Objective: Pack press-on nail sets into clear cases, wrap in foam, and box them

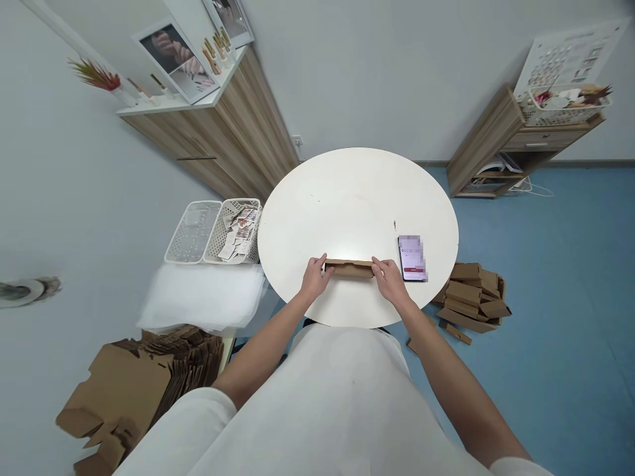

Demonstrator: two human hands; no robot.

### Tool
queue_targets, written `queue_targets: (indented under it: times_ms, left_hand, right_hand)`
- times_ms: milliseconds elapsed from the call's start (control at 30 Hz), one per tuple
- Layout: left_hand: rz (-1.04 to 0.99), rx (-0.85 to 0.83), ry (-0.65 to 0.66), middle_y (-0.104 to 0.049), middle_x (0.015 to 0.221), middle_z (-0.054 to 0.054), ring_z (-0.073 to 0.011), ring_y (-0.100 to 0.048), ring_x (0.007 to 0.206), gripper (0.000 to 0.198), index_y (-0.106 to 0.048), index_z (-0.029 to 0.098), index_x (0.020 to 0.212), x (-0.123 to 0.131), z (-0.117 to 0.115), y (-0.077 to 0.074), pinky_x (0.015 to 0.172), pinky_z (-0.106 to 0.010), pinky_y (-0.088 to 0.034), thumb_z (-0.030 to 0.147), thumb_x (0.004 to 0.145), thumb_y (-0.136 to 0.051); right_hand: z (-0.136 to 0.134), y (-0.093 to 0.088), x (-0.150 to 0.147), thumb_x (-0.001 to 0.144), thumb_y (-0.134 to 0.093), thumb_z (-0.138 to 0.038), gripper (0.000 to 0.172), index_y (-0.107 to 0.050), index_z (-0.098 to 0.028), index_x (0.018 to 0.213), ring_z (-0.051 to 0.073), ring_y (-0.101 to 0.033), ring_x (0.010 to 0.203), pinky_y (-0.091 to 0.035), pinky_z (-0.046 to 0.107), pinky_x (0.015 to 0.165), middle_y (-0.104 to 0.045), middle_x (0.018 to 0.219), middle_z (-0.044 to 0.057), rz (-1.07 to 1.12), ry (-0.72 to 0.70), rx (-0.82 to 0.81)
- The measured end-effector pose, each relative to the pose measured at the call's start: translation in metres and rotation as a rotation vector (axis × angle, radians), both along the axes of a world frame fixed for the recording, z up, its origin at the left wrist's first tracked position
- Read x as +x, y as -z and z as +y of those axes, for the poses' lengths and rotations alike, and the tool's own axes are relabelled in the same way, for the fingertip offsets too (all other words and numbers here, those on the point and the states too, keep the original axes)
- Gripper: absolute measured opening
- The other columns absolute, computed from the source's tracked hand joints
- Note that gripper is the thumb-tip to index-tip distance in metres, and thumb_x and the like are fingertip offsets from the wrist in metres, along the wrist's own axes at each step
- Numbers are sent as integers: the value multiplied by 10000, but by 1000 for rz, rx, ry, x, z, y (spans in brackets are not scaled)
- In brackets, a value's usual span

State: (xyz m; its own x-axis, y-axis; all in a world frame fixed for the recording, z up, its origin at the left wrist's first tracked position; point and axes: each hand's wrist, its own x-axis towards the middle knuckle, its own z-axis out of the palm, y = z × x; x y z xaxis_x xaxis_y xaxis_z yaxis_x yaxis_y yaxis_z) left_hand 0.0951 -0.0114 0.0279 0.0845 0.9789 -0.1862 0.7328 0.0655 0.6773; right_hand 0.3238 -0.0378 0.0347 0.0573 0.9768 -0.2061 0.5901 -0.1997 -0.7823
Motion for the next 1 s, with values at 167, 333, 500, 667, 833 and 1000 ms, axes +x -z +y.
queue_targets:
  times_ms: [167, 333, 500, 667, 833, 1000]
  left_hand:
    - [84, 90, 4, -482, 838, -42, -166, -494, 769, 456, -449, 197, 1224, 3, 4, -5, 696, -298, -431, 350, 797, -497]
    - [25, 97, -5, -521, 819, -30, -154, -501, 744, 421, -479, 196, 1175, 5, 7, -8, 712, -298, -434, 297, 770, -536]
    - [-9, 73, -17, -536, 792, -23, -146, -511, 719, 413, -509, 204, 1139, 4, 6, -10, 705, -292, -441, 323, 747, -558]
    - [-114, 25, -55, -583, 933, -42, -150, -538, 820, 379, -553, 224, 1099, 1, 5, -15, 749, -283, -439, 442, 812, -436]
    - [-189, -53, -79, -614, 1021, -32, -176, -549, 900, 374, -615, 222, 990, -2, 11, -18, 790, -301, -429, 457, 841, -365]
    - [-260, -151, -132, -617, 1014, -57, -171, -562, 854, 390, -580, 201, 1070, -6, 18, -10, 773, -304, -442, 453, 805, -445]
  right_hand:
    - [9, -7, -1, 863, -288, -463, 448, -558, -224, 1129, 187, -527, 821, -389, 300, 752, -551, 843, 58, -54, -40, 8]
    - [13, -11, -3, 853, -286, -492, 453, -612, -220, 1010, 208, -543, 875, -388, 298, 751, -619, 886, 67, 4, -22, 1]
    - [12, -10, -2, 830, -313, -524, 463, -615, -225, 1011, 205, -542, 966, -389, 300, 806, -623, 1029, 58, 108, 18, -27]
    - [11, 0, 2, 795, -399, -512, 432, -594, -246, 1074, 199, -527, 1024, -390, 334, 862, -582, 1150, 40, 268, 77, -64]
    - [13, 5, 6, 728, -510, -479, 449, -583, -239, 1100, 184, -571, 884, -431, 354, 804, -619, 1051, 50, 434, 117, -142]
    - [18, 0, 8, 726, -494, -501, 458, -583, -226, 1081, 143, -565, 737, -445, 317, 709, -611, 944, 41, 456, 132, -196]
